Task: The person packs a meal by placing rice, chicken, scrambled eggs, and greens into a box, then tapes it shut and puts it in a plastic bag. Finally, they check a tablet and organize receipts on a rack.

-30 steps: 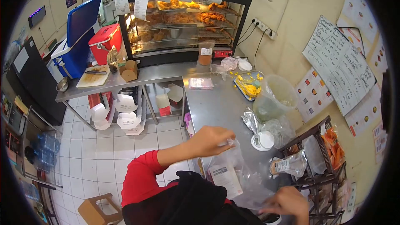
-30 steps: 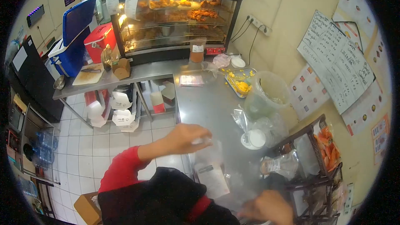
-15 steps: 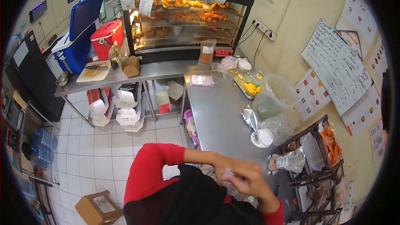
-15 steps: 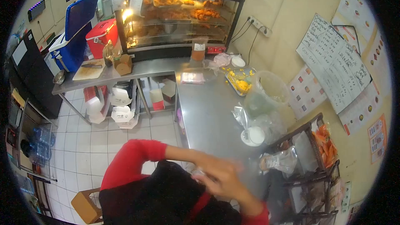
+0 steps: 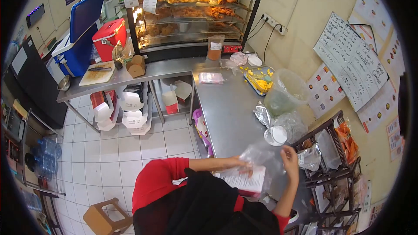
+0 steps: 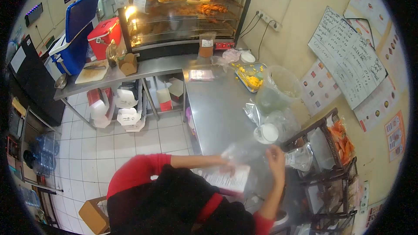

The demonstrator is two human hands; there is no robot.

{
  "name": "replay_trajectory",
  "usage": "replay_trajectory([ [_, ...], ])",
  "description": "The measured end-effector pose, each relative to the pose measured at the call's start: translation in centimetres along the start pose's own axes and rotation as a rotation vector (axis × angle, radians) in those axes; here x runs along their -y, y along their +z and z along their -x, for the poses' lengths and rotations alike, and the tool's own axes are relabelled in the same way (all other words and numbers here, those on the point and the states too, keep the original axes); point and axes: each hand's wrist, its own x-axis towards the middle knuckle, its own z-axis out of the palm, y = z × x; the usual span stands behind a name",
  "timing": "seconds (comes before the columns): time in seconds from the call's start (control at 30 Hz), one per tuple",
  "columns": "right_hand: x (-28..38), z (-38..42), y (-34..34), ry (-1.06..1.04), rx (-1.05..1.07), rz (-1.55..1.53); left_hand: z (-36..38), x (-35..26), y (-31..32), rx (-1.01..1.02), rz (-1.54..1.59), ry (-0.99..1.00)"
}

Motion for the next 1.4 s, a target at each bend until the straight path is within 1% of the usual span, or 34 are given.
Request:
replay_trajectory([
  [0.03, 0.0, 1.8, 0.0, -0.167, -0.224, 0.131, -0.1, -1.3, 0.7, -0.165, 0.004, 0.042],
  [0.07, -0.3, 3.7, 0.2, -0.2, -0.377, 0.166, -0.1, -2.7, 1.6, -0.331, 0.001, 0.084],
  [0.13, -0.7, 8.2, 1.2, -0.256, -0.667, 0.244, -0.1, -6.7, 3.6, -0.617, 0.08, 0.065],
  [0.17, -1.4, 10.2, 3.0, -0.175, -0.548, 0.087, -0.4, -7.5, 3.6, -0.605, 0.02, 0.114],
  [0.23, -1.9, 12.7, 6.3, -0.009, -0.31, -0.199, -1.8, -10.5, 5.9, -0.572, 0.116, 0.168],
  [0.3, -1.7, 13.6, 8.4, 0.03, -0.236, -0.263, -3.6, -13.0, 9.6, -0.535, 0.428, 0.172],
  [0.4, -1.3, 13.9, 8.4, 0.004, -0.249, -0.237, -5.3, -12.2, 10.1, -0.364, 0.503, 0.06],
  [0.43, -1.3, 14.1, 8.2, -0.003, -0.259, -0.226, -5.5, -12.0, 11.0, -0.45, 0.495, -0.027],
  [0.53, -1.3, 14.9, 8.2, -0.021, -0.284, -0.208, -5.5, -13.4, 11.9, -0.447, -0.455, -0.214],
  [0.57, -1.3, 15.2, 8.3, -0.023, -0.288, -0.208, -6.5, -11.1, 9.3, -0.276, -0.529, 0.032],
  [0.63, -1.3, 15.3, 8.4, -0.034, -0.292, -0.205, -8.2, -7.5, 4.3, -0.136, -1.083, 0.465],
  [0.7, -0.8, 15.2, 9.0, -0.046, -0.307, -0.209, -8.8, -8.7, 2.8, 0.236, -1.216, 0.315],
  [0.73, -0.6, 14.8, 9.3, -0.062, -0.319, -0.211, -8.2, -10.5, 2.6, 0.509, -1.063, -0.047],
  [0.77, -0.4, 14.5, 9.7, -0.083, -0.332, -0.214, -9.2, -5.8, -1.4, 0.557, -1.066, 0.022],
  [0.8, -0.5, 14.1, 10.1, -0.094, -0.349, -0.219, -7.0, -10.1, 1.5, 0.517, -1.009, -0.054],
  [0.87, -0.3, 13.3, 10.6, -0.137, -0.374, -0.248, -5.9, -12.8, 5.8, 0.182, -1.054, -0.407],
  [0.9, -0.4, 13.1, 10.8, -0.162, -0.378, -0.263, -4.3, -10.2, 2.2, -0.228, -0.825, -0.573],
  [0.97, -0.6, 12.7, 10.7, -0.208, -0.382, -0.29, -4.0, -9.9, 4.8, -0.241, -0.48, -0.033],
  [1.07, -0.8, 12.7, 10.3, -0.262, -0.364, -0.31, -4.5, -8.4, 6.7, -0.425, -0.105, 0.024],
  [1.1, -0.7, 12.9, 9.5, -0.253, -0.346, -0.3, -4.7, -8.2, 7.4, -0.493, -0.063, -0.061],
  [1.17, -1.0, 13.5, 7.9, -0.205, -0.273, -0.28, -5.5, -7.9, 8.2, -0.614, 0.016, -0.235],
  [1.23, -3.1, 15.5, 8.7, -0.129, -0.208, -0.511, -6.2, -7.2, 8.2, -0.409, -0.239, -0.018],
  [1.3, -4.8, 17.8, 10.1, -0.049, -0.167, -0.751, -6.4, -6.8, 6.2, -0.245, -0.537, -0.022],
  [1.33, -3.9, 18.1, 8.8, 0.167, -0.06, -0.974, -6.5, -6.5, 4.0, -0.189, -0.723, -0.125],
  [1.37, -2.9, 18.4, 7.3, 0.431, -0.002, -1.234, -6.6, -6.0, 2.8, -0.133, -0.91, -0.219],
  [1.4, -1.9, 18.6, 5.9, 0.706, -0.006, -1.447, -7.1, -6.2, 3.3, -0.332, -0.819, -0.411],
])
